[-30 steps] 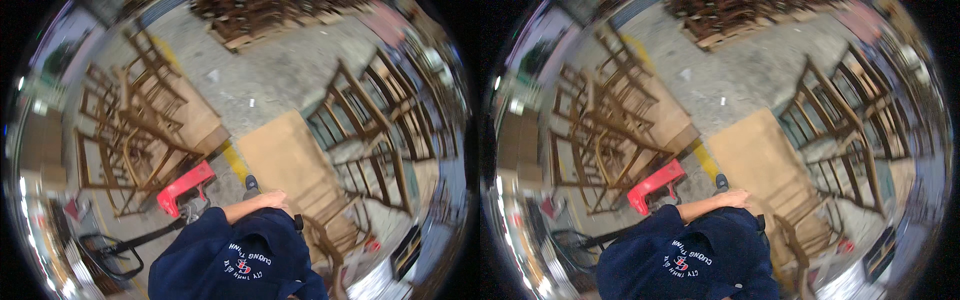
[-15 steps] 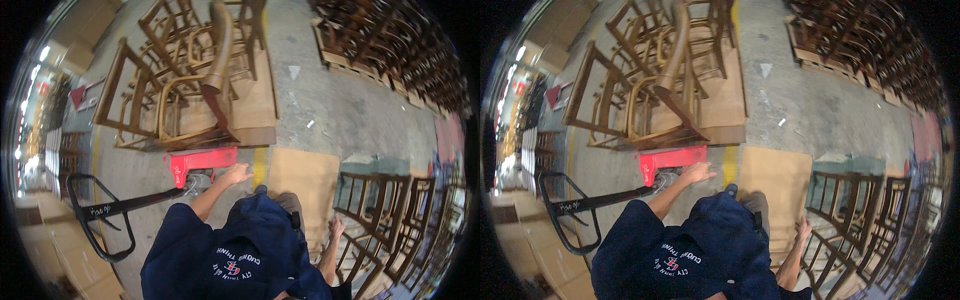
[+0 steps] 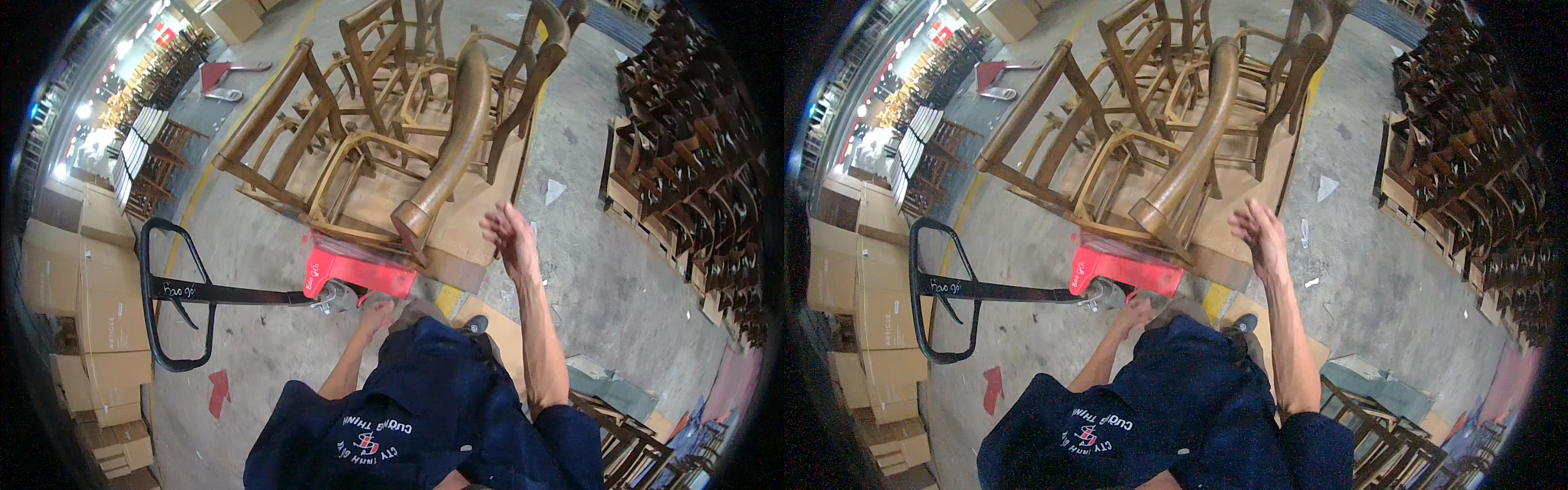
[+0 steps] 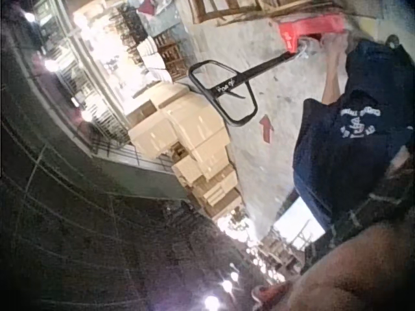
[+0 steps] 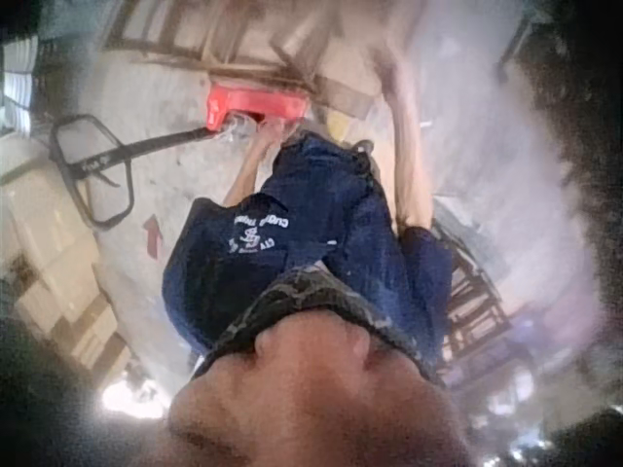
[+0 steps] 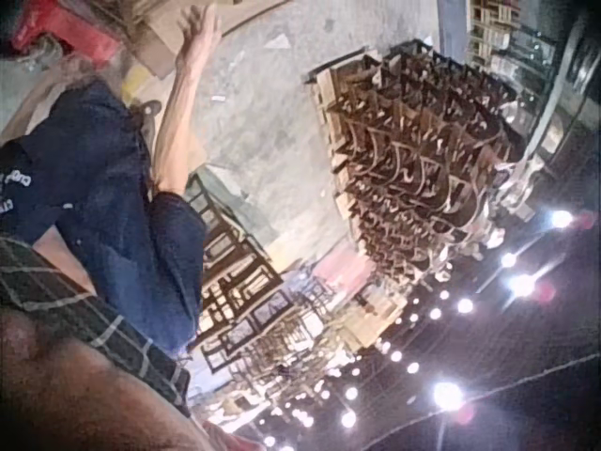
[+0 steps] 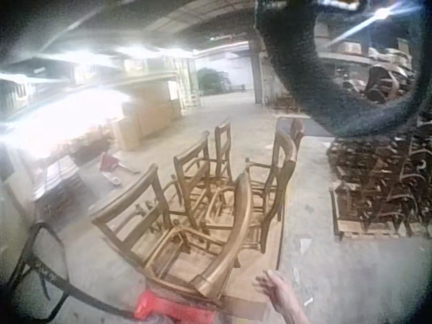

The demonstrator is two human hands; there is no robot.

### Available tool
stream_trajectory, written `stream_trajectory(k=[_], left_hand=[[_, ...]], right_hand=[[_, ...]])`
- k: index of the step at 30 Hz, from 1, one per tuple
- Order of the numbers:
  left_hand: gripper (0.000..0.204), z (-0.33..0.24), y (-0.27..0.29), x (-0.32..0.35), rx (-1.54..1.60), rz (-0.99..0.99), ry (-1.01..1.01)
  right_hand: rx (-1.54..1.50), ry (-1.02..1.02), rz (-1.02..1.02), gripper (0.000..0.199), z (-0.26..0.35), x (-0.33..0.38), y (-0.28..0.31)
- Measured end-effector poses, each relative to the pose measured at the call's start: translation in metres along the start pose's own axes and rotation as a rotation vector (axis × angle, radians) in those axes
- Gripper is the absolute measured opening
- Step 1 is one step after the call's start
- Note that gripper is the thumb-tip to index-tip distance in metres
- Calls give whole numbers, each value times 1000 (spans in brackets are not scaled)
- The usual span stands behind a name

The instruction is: The person uses a red pallet jack to transport a stack of wooden chairs across a warehouse floor. They then unload the chairs one by one, carrying each chair by hand and placing it onto a blue tarp area where other chairs are already arranged.

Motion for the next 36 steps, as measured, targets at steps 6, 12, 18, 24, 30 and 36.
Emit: stream_trajectory(k=[6, 12, 18, 24, 30, 36], left_hand=[[84, -39, -19, -70, 619, 93, 164], [88, -70, -96, -149, 834, 320, 540], [34, -111, -137, -129, 929, 396, 518], [10, -100, -121, -88, 935, 409, 597], [16, -126, -135, -1, 711, 502, 631], [32, -158, -188, 118, 655, 986, 763]], right_hand=[[-88, -12, 119, 59, 40, -32, -117], [-332, -180, 103, 59, 46, -57, -161], [-278, -136, 20, 66, 47, -53, -159], [-235, -87, -30, 72, 57, -3, -162], [-144, 50, -139, 87, 113, 49, -160], [-82, 132, -4, 98, 178, 126, -159]])
Point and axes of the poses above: each hand's wrist, its own x-axis away from the middle knuckle, its own y-axis out of the back of the hand, z = x × y, the point moved 9 cm from there along -x, towards the middle knuckle, and after that the axes turned 12 degrees about -z, right-handed, at the moved point
